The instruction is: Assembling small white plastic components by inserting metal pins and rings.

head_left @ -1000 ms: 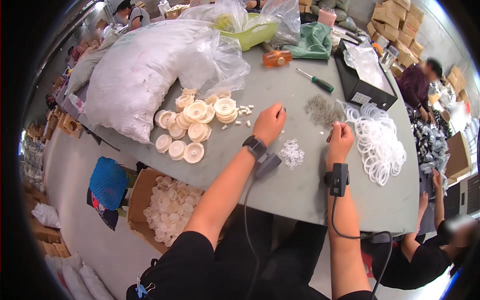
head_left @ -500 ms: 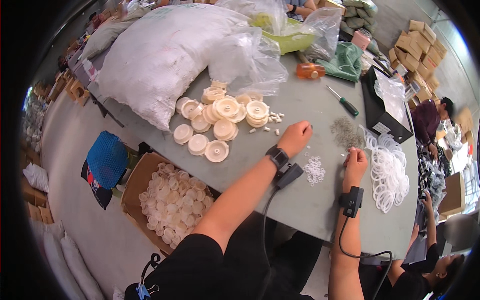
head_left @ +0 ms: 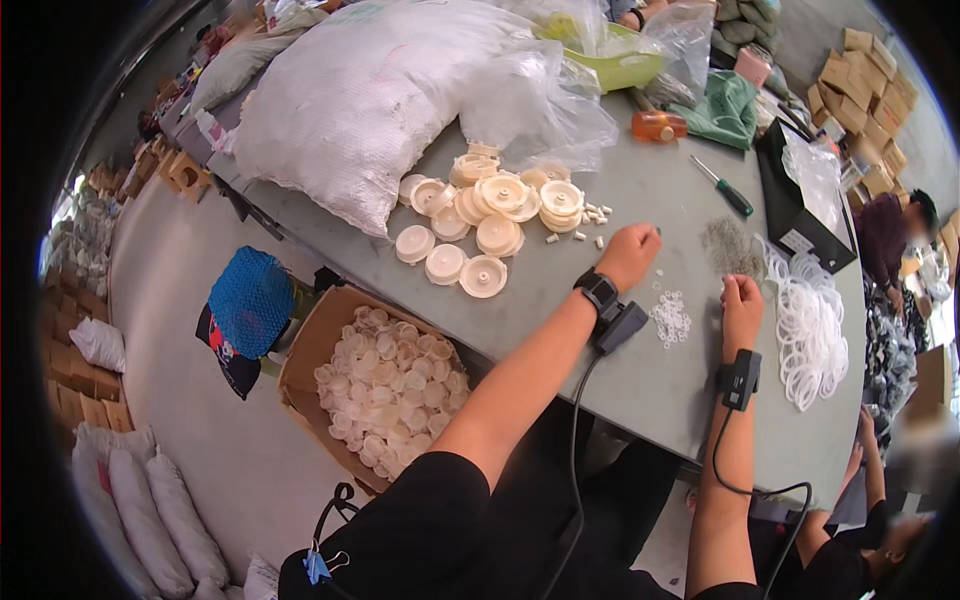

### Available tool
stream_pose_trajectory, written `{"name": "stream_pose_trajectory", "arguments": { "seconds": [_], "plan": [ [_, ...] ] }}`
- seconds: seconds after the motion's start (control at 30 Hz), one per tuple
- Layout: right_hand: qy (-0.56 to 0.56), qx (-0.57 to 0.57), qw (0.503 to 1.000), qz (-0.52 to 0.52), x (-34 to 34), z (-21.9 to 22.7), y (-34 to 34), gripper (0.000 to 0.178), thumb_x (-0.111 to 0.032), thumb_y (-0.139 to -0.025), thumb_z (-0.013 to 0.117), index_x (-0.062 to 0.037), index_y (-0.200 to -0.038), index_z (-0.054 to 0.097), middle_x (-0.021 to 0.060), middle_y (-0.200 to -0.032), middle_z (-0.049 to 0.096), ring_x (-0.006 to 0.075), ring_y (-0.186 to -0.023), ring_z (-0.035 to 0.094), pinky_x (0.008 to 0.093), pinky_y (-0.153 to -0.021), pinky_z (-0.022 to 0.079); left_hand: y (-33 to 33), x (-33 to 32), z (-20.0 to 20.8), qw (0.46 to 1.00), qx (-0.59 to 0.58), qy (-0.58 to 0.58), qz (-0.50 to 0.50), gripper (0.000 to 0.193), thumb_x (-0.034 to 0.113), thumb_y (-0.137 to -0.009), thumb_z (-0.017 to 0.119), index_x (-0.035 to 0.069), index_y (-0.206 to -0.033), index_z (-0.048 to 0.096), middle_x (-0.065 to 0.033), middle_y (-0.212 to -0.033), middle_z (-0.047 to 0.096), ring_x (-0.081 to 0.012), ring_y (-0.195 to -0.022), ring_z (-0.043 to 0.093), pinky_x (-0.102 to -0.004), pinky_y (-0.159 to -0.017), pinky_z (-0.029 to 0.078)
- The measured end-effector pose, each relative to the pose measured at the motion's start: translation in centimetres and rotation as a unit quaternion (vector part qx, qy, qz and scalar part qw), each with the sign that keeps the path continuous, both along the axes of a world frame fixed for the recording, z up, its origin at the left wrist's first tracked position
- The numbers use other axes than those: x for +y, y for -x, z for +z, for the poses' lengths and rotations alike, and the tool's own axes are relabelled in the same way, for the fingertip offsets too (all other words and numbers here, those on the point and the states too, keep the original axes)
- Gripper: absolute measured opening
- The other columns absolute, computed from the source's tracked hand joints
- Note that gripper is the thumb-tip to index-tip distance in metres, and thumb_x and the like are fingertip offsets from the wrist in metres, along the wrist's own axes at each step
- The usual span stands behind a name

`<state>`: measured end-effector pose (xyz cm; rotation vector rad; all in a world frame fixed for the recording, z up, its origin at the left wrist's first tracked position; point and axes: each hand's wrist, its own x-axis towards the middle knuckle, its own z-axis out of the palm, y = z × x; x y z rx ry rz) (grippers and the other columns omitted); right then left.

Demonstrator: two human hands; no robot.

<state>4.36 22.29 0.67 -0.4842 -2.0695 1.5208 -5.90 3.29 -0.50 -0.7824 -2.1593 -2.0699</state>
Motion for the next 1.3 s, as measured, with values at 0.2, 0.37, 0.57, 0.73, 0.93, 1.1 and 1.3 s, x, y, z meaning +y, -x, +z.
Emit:
{"name": "stream_pose_trajectory", "arguments": {
  "seconds": [0.2, 0.37, 0.57, 0.73, 0.93, 1.1, 1.3],
  "plan": [
    [-0.013, 0.015, 1.0, 0.007, 1.6, -0.9, 0.1, 0.015, -0.017, -0.085, 0.058, -0.0022, -0.081, 0.057, -0.0023, -0.062, 0.052, 0.0053, -0.056, 0.048, 0.0203, -0.051, 0.038, 0.2, 0.6, -0.4, 0.979, -0.159, -0.109, -0.061, 0.022, 0.017, -0.089, 0.043, 0.003, -0.073, 0.046, -0.0031, -0.055, 0.043, -0.0113, -0.047, 0.044, -0.0271, -0.045, 0.037],
    [0.002, 0.065, 0.995, -0.074, 3.6, -0.5, -0.1, 0.016, -0.017, -0.083, 0.06, -0.0016, -0.08, 0.059, -0.002, -0.063, 0.053, 0.006, -0.058, 0.049, 0.0208, -0.054, 0.039, -0.3, -0.5, 0.4, 0.961, -0.195, -0.184, -0.072, 0.015, 0.013, -0.089, 0.041, 0.005, -0.078, 0.047, -0.0004, -0.059, 0.042, -0.0096, -0.052, 0.044, -0.0241, -0.049, 0.039],
    [-0.035, 0.142, 0.969, -0.2, 6.5, -0.5, -0.7, 0.017, -0.018, -0.08, 0.062, -0.0016, -0.084, 0.061, 0.0005, -0.069, 0.058, 0.0069, -0.063, 0.051, 0.0223, -0.06, 0.041, -0.7, -3.3, 0.8, 0.995, -0.046, -0.08, 0.031, 0.026, 0.026, -0.091, 0.049, 0.003, -0.081, 0.053, -0.0012, -0.06, 0.05, -0.0092, -0.053, 0.048, -0.022, -0.051, 0.041],
    [-0.145, -0.023, 0.972, 0.185, 1.4, 2.4, -1.6, 0.04, -0.029, -0.069, 0.072, -0.0094, -0.102, 0.06, 0.0047, -0.094, 0.061, 0.0154, -0.085, 0.055, 0.0298, -0.076, 0.044, -4.9, -6.8, 2.9, 0.987, 0.071, 0.1, 0.106, 0.026, 0.027, -0.092, 0.05, 0.003, -0.082, 0.054, -0.004, -0.076, 0.061, -0.0082, -0.067, 0.054, -0.0227, -0.062, 0.042],
    [-0.418, -0.031, 0.873, 0.249, -3.9, 1.5, -2.7, 0.07, -0.045, -0.062, 0.074, -0.0106, -0.119, 0.051, 0.0102, -0.126, 0.047, 0.028, -0.119, 0.04, 0.0382, -0.101, 0.029, -6.3, -8.9, 0.6, 0.972, -0.168, -0.123, 0.106, 0.022, 0.023, -0.092, 0.048, 0.002, -0.09, 0.054, -0.0051, -0.081, 0.062, -0.0125, -0.069, 0.059, -0.0249, -0.066, 0.046],
    [-0.474, 0.002, 0.844, 0.25, -5.4, 1.4, -2.2, 0.057, -0.042, -0.07, 0.068, -0.009, -0.115, 0.053, 0.0102, -0.122, 0.049, 0.028, -0.116, 0.041, 0.0393, -0.098, 0.031, -6.1, -8.5, 0.7, 0.981, -0.156, -0.08, 0.087, 0.02, 0.019, -0.091, 0.048, 0.002, -0.085, 0.056, -0.0055, -0.076, 0.06, -0.0123, -0.068, 0.059, -0.0229, -0.063, 0.047],
    [-0.459, 0.028, 0.87, 0.179, -5.6, 0.7, 1.2, 0.021, -0.025, -0.077, 0.064, -0.0087, -0.089, 0.06, 0.0062, -0.091, 0.056, 0.0261, -0.088, 0.053, 0.037, -0.074, 0.042, -5.9, -8.5, 0.5, 0.976, -0.16, -0.129, 0.067, 0.019, 0.018, -0.091, 0.05, 0.001, -0.087, 0.056, -0.005, -0.076, 0.059, -0.0117, -0.068, 0.058, -0.0233, -0.064, 0.048]
  ]
}}
